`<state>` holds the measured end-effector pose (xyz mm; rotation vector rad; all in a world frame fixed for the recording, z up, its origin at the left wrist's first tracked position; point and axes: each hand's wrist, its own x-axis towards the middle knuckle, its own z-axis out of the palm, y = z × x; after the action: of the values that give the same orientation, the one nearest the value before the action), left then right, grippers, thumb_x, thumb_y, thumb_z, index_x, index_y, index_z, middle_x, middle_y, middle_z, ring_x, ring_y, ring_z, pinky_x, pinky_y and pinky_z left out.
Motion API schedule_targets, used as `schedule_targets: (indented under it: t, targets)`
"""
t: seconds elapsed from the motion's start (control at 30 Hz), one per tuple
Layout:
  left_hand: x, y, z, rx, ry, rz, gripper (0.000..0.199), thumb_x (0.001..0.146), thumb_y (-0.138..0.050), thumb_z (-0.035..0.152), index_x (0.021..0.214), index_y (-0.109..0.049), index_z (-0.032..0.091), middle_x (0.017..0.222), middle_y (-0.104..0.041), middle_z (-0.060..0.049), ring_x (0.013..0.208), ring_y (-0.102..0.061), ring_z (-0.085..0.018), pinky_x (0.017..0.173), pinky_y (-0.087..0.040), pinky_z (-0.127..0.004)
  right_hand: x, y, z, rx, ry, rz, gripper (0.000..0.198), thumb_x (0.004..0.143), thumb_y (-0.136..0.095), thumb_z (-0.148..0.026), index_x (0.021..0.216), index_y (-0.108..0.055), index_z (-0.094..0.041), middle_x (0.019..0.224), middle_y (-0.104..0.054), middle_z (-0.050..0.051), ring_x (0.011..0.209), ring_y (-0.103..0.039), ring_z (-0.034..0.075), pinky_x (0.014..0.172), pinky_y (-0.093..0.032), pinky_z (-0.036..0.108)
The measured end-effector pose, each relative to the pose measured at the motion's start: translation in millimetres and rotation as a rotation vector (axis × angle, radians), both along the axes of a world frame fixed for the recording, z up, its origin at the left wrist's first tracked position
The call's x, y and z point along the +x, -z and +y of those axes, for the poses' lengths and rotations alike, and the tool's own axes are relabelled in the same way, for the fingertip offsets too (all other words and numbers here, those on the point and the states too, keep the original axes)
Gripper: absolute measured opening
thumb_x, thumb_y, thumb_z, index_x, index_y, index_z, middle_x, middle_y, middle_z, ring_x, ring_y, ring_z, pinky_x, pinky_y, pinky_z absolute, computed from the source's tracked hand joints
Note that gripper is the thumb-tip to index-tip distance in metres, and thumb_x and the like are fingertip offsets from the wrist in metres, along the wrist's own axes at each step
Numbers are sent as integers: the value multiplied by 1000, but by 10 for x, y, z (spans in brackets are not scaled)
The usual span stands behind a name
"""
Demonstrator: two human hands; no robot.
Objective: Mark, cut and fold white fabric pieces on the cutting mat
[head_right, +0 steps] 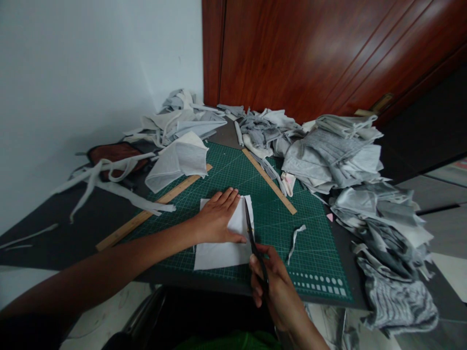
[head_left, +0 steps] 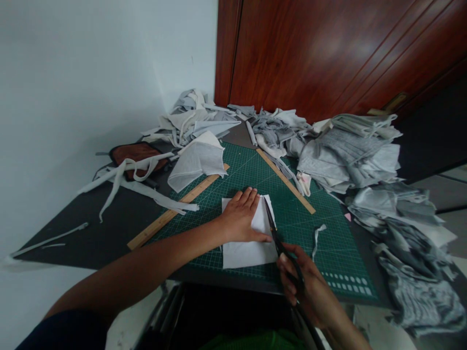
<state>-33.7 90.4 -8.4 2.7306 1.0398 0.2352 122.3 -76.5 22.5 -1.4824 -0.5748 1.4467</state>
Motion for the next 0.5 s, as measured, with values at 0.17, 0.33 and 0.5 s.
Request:
schedule_targets:
  t: [0.17, 0.33, 0.5]
  targets:
    - [-2, -3, -1, 2, 3, -5, 128, 72, -43, 96, 158, -24, 3, 166, -17, -24, 156, -12, -36, 126, -9, -48, -9, -16, -5, 0, -18, 10, 51, 76, -82, -55, 108, -58, -25, 64, -48, -10, 44, -34, 6, 35, -32, 17]
    - [-2, -8, 3, -1, 7, 2, 130, 72, -42, 96, 158, -24, 0, 166, -14, -24, 157, -10, -36, 126, -8, -47, 5, 2, -9, 24, -31, 5, 55, 76, -81, -58, 111, -56, -25, 62, -48, -10, 44, -34, 6, 34, -32, 16]
    - [-5, -14, -1, 6, 7, 4, 127, 72, -42, 95, 158, -25, 3, 166, -19, -24, 156, -12, -36, 126, -9, -48, -5, -25, -7, -18, 2, 9, 56, 73, -83, -57, 109, -56, -24, 63, -49, -10, 44, -34, 6, 33, -33, 15]
